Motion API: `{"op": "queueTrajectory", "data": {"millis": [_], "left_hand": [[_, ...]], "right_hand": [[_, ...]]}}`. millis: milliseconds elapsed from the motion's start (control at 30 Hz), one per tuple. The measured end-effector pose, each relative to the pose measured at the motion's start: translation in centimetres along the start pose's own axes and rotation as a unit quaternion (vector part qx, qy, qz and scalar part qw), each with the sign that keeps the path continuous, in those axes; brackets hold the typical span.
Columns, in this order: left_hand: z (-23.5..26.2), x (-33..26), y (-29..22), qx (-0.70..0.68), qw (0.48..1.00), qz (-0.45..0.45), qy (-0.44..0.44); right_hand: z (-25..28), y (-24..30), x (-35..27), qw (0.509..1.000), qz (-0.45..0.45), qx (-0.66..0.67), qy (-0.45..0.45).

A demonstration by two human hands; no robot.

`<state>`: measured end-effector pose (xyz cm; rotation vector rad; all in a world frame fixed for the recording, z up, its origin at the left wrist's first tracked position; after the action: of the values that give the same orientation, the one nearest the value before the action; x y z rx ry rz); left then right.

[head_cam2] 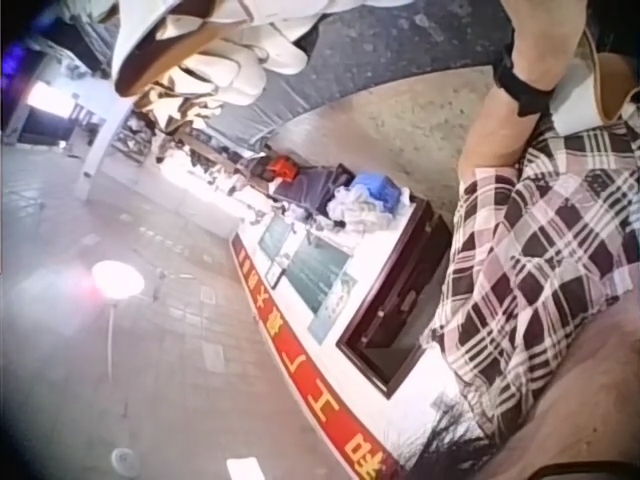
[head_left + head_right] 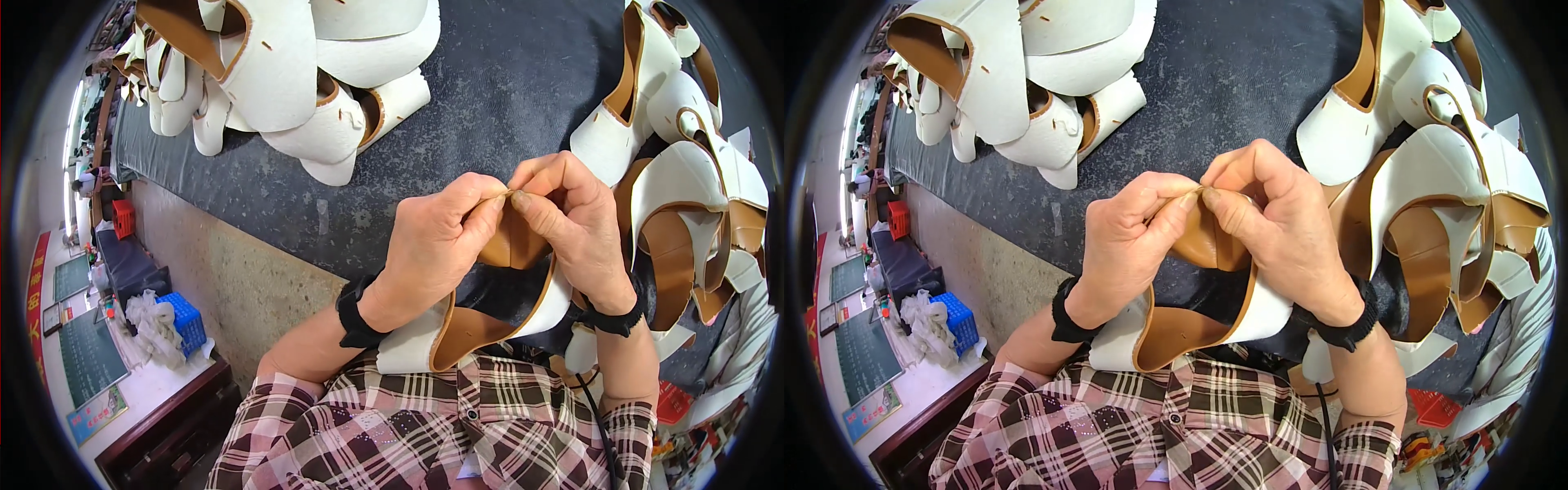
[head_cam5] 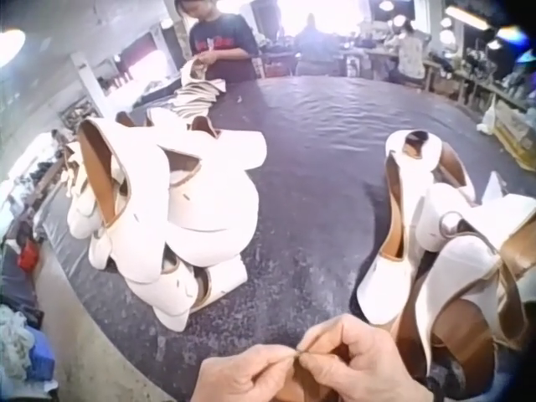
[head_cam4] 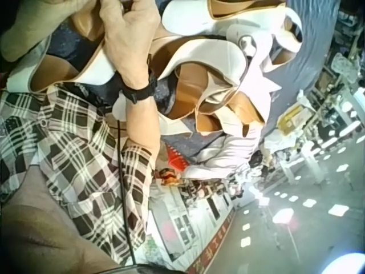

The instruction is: Inspecting and manually adjusting shoe uppers at a factory workstation.

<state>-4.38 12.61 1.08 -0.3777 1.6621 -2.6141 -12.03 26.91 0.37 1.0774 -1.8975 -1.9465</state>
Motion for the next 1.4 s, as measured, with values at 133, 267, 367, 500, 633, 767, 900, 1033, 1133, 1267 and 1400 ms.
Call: {"op": "queueTrajectory", "data": {"millis": [133,267,367,500,633,767,900,1033,1133,1267,1400], "left_hand": [[0.1,0.4,0.1,-0.003,0.999,0.006,0.034],[0.1,0.7,0.1,-0.015,0.999,0.013,0.046],[-0.2,0.9,0.0,-0.025,0.999,0.003,0.036],[-0.4,1.7,0.2,0.008,0.997,-0.009,0.072],[0.3,1.4,1.6,-0.032,0.996,0.052,0.069],[0.5,1.9,0.6,0.024,0.995,0.003,0.095],[0.4,2.0,0.6,0.014,0.993,0.007,0.115],[0.3,1.6,2.0,-0.073,0.991,0.018,0.114],[0.7,1.5,1.9,-0.089,0.988,0.025,0.127],[1.3,1.8,1.8,-0.082,0.980,0.098,0.154],[0.7,1.8,1.4,-0.038,0.985,0.056,0.157]], "right_hand": [[0.0,0.0,0.0,1.000,0.013,-0.012,-0.014],[-0.1,-0.2,0.2,0.999,0.022,0.003,-0.029],[-0.3,0.2,0.1,0.986,0.067,-0.110,-0.102],[-0.5,-0.6,0.3,0.927,0.216,-0.233,-0.200],[0.1,-0.4,0.3,0.977,0.002,-0.165,-0.137],[0.5,-0.6,0.6,0.997,-0.056,-0.019,-0.058],[1.0,-0.9,0.7,0.996,-0.080,0.034,0.006],[0.7,-0.7,0.4,0.982,-0.136,0.123,0.043],[0.6,-0.8,0.5,0.987,-0.132,0.080,0.034],[0.3,-0.2,0.7,0.992,-0.120,0.013,0.035],[-0.2,0.0,0.8,0.981,-0.077,-0.174,-0.030]]}}
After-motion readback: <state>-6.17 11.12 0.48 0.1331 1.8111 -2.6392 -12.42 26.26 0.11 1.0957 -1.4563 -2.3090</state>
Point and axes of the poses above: each hand's wrist, its own x-axis towards the middle knuckle, its own z-axis out of the back of the hand, y = z × x, the point moved 2 cm from there along x, towards the middle knuckle, and after that the axes turned 15 degrees about -z, right-handed, at the moved point
